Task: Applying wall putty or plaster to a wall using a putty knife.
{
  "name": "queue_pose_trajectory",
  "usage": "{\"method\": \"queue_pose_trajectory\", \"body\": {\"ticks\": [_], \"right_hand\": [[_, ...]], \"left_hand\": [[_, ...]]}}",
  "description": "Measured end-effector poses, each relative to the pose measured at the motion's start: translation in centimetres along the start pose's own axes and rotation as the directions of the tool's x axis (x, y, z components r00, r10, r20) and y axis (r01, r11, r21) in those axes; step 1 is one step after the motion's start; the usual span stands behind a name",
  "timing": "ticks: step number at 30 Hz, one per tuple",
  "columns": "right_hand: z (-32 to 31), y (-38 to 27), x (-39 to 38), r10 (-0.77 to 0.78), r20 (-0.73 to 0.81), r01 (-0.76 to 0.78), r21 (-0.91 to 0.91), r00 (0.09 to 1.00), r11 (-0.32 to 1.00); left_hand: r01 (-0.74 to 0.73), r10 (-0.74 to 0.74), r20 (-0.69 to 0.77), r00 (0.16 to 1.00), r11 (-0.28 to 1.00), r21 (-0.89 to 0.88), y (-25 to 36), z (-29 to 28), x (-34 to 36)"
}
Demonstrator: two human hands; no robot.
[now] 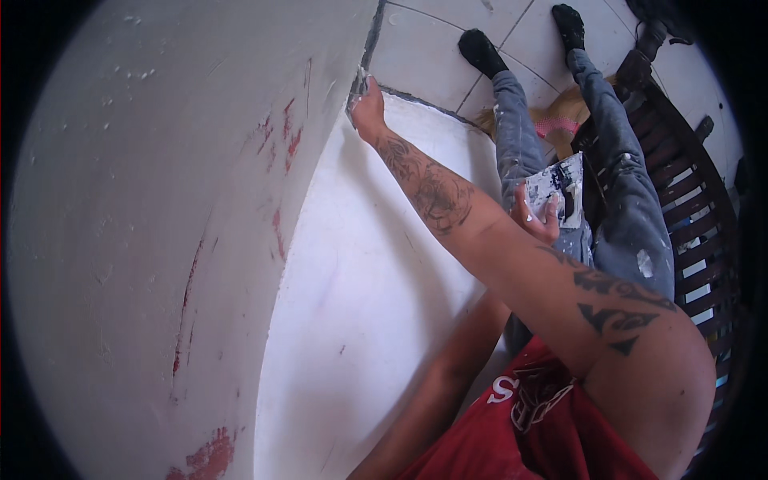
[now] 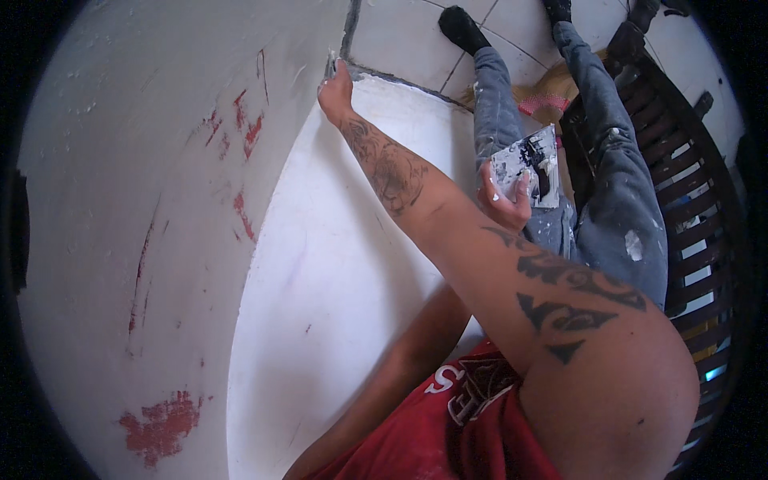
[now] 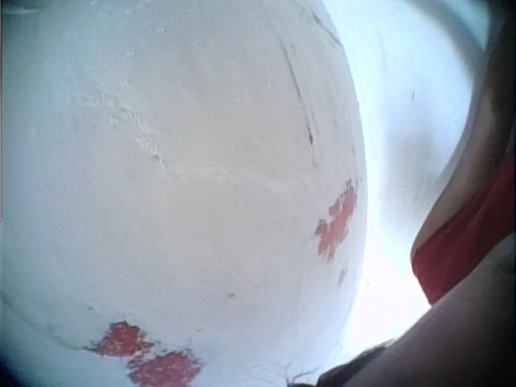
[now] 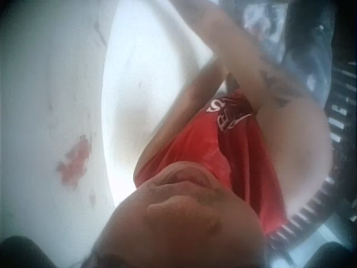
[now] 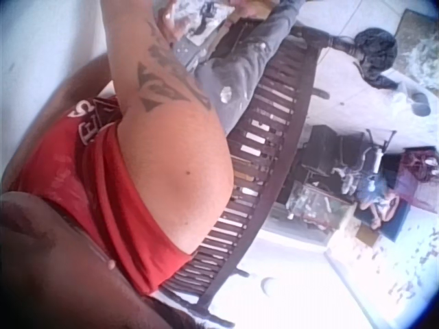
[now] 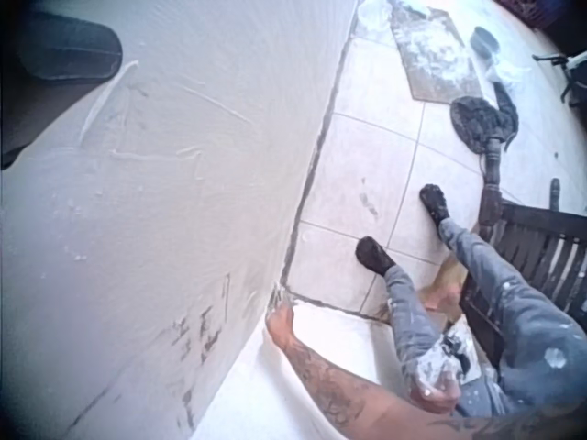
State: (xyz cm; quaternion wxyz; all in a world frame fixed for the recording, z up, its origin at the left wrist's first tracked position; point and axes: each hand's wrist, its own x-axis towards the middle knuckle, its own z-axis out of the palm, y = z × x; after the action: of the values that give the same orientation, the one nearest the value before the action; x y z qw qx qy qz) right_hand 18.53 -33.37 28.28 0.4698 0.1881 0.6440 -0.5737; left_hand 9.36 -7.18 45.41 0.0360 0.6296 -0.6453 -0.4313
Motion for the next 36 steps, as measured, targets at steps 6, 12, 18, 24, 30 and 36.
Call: {"method": "queue_pose_trajectory", "body": {"ticks": [6,12,18,24,30,36], "right_hand": [[1.9,-2.3,-2.6,-0.174,-0.008,0.172,-0.117,0.985,0.978],[2.8,-4.0,-5.9,-0.173,-0.015,0.165,-0.216,0.985,0.962],[3.3,-6.0,-9.9,-0.136,0.04,0.142,-0.202,0.99,0.969],[2.2,-6.5,-14.9,-0.018,0.214,0.055,-0.169,0.977,0.984],[0.1,-5.2,-11.4,-0.103,-0.09,0.066,-0.346,0.991,0.936],[-1.0,-2.3,1.7,-0.121,0.03,0.124,-0.125,0.992,0.984]], "left_hand": [[-0.088,0.091,0.024,0.996,0.988,-0.129,-0.5,0.1,0.9],[0.023,0.015,0.147,0.989,0.968,-0.251,-0.2,-0.2,1.1],[-0.023,0.047,0.135,0.99,0.985,-0.173,-0.2,-0.2,1.2],[0.009,0.022,0.138,0.99,0.976,-0.216,-0.2,0.0,1.0],[-0.007,0.029,0.111,0.993,0.982,-0.19,0.1,-0.1,1.1],[0.079,-0.085,0.021,0.996,0.977,0.199,0.6,-0.1,0.3]]}}
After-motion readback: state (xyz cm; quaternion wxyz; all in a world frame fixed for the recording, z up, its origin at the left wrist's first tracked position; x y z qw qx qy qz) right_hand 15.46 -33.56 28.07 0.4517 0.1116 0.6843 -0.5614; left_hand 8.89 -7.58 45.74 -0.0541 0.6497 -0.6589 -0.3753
